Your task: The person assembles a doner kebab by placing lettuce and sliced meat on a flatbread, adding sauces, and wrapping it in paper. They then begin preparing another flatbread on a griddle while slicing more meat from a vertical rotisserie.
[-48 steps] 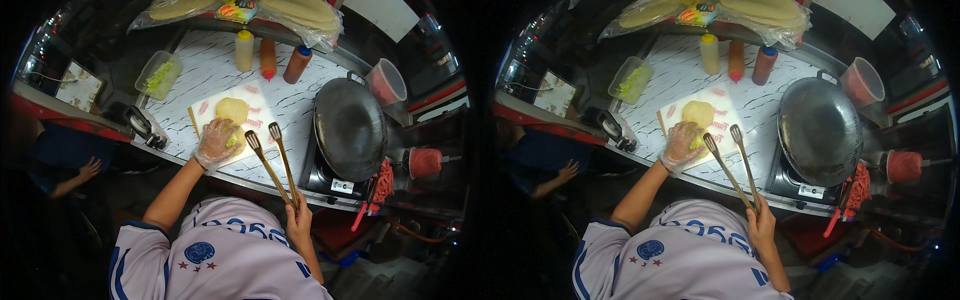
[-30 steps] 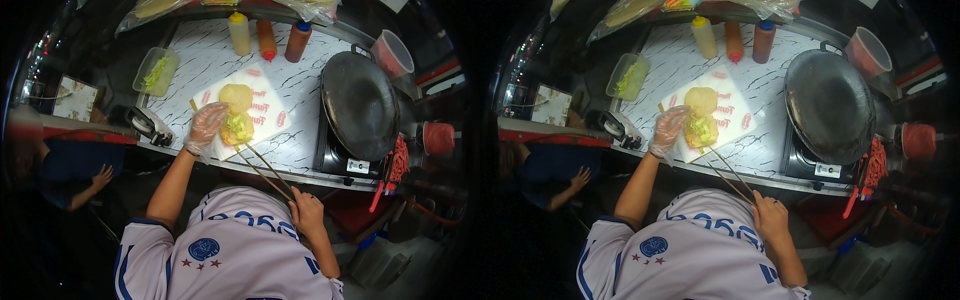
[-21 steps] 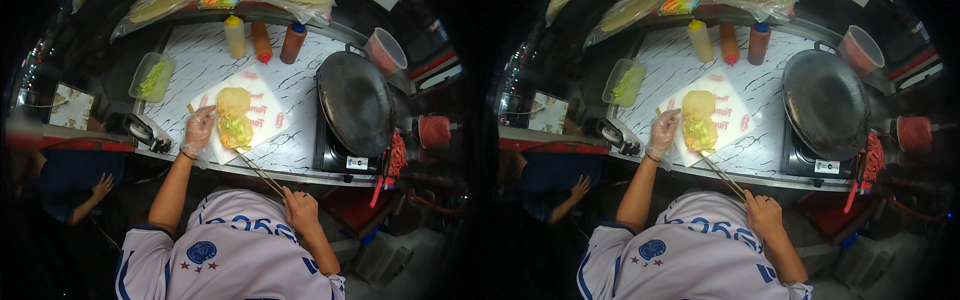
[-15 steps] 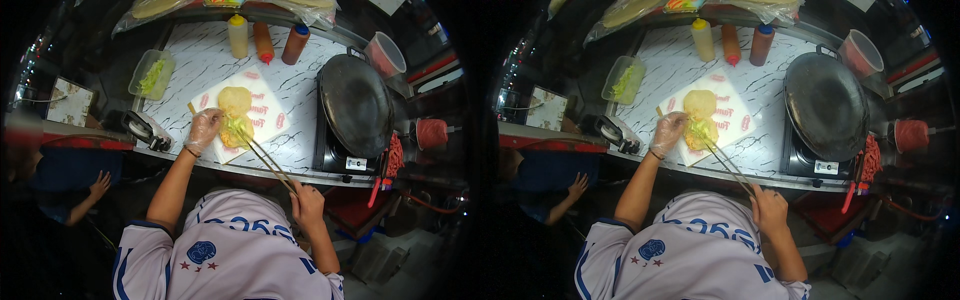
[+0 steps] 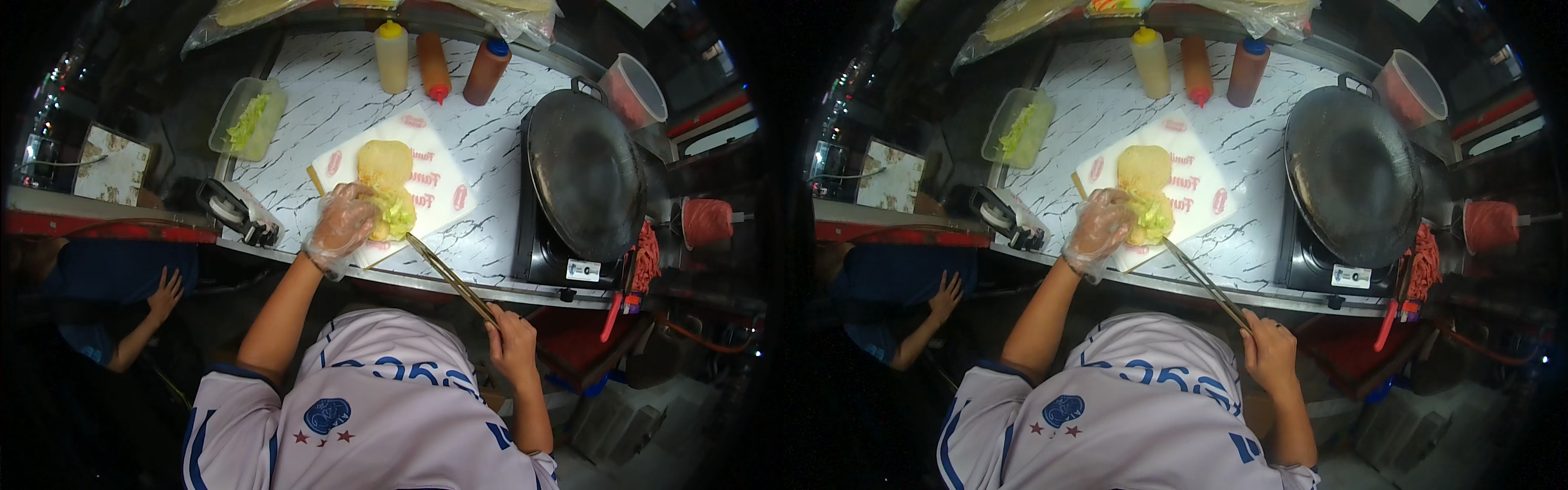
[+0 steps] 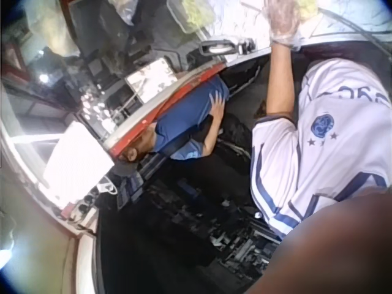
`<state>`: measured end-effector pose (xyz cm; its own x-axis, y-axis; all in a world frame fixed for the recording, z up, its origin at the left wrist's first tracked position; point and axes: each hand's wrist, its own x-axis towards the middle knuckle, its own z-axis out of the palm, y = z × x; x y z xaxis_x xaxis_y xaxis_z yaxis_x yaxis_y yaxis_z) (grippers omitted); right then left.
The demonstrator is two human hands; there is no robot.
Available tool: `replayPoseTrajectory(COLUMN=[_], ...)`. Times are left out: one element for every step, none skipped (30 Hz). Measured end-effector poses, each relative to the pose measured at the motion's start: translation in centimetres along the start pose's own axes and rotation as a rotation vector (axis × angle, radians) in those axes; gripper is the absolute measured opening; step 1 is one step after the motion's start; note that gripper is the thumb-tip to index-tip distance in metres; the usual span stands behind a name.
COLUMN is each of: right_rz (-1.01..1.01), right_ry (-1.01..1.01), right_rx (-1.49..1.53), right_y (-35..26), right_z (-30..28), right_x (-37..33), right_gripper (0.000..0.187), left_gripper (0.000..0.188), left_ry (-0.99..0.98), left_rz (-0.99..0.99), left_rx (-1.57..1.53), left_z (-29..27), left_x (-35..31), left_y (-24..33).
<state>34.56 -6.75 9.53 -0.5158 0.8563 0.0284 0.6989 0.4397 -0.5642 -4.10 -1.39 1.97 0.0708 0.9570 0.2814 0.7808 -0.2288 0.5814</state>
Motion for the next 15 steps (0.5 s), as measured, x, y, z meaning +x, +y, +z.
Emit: replayPoseTrajectory(right_rz=[-0.051, -0.079, -0.133, -0.125, -0.073, -0.062, -0.027, -0.031, -0.081, -0.075, -0.095, -0.127, -0.094, -0.100, -0.104], right_ry=[0.063, 0.115, 0.198, 0.205, 0.164, 0.162, 0.123, 0.105, 0.148, 0.139, 0.145, 0.190, 0.157, 0.163, 0.170], right_rx=[0.008, 0.016, 0.032, 0.045, 0.020, 0.014, 0.016, -0.023, -0.013, -0.015, -0.007, 0.012, 0.005, 0.020, 0.033], right_y=[0.0, 0.0, 0.0, 0.0, -0.1, -0.1, -0.1, -0.1, -0.1, -0.1, -0.1, -0.1, -0.1, -0.1, -0.1], right_z=[0.2, 0.4, 0.6, 0.9, 1.0, 1.3, 1.5, 1.7, 1.9, 2.1, 2.2, 2.3, 2.3, 2.2, 2.2], right_x=[0.3, 0.9, 1.4, 2.1, 2.6, 3.2, 3.6, 4.0, 4.4, 4.5, 4.7, 4.7, 4.6, 4.5, 4.4], right_gripper=[0.034, 0.034, 0.035, 0.034, 0.035, 0.035, 0.035, 0.036, 0.036, 0.037, 0.037, 0.037, 0.037, 0.037, 0.037], left_gripper=[0.026, 0.024, 0.023, 0.026, 0.026, 0.026, 0.027, 0.027, 0.026, 0.025, 0.024, 0.021, 0.021, 0.021, 0.020], left_ry=[-0.025, -0.021, -0.018, 0.003, 0.097, 0.165, 0.255, 0.222, 0.171, 0.156, 0.103, 0.045, 0.095, 0.104, 0.105], left_rz=[0.028, 0.062, 0.097, 0.088, -0.035, -0.112, -0.184, -0.399, -0.401, -0.416, -0.509, -0.418, -0.326, -0.306, -0.277], left_rx=[0.004, -0.014, -0.038, -0.113, -0.167, -0.187, -0.195, -0.189, -0.203, -0.222, -0.245, -0.173, -0.096, -0.040, 0.000], left_z=[0.0, -0.3, -0.3, -0.7, -1.0, -1.6, -2.0, -2.1, -2.0, -1.7, -1.3, -0.7, -0.1, 0.4, 0.7], left_x=[0.2, 0.0, 0.0, -0.2, -0.2, -0.4, -0.6, -0.9, -1.1, -1.4, -1.6, -1.8, -1.9, -2.0, -2.1], left_y=[0.0, -0.2, -0.4, -0.6, -0.9, -1.3, -1.6, -1.8, -2.0, -2.0, -2.0, -1.9, -1.8, -1.7, -1.7])
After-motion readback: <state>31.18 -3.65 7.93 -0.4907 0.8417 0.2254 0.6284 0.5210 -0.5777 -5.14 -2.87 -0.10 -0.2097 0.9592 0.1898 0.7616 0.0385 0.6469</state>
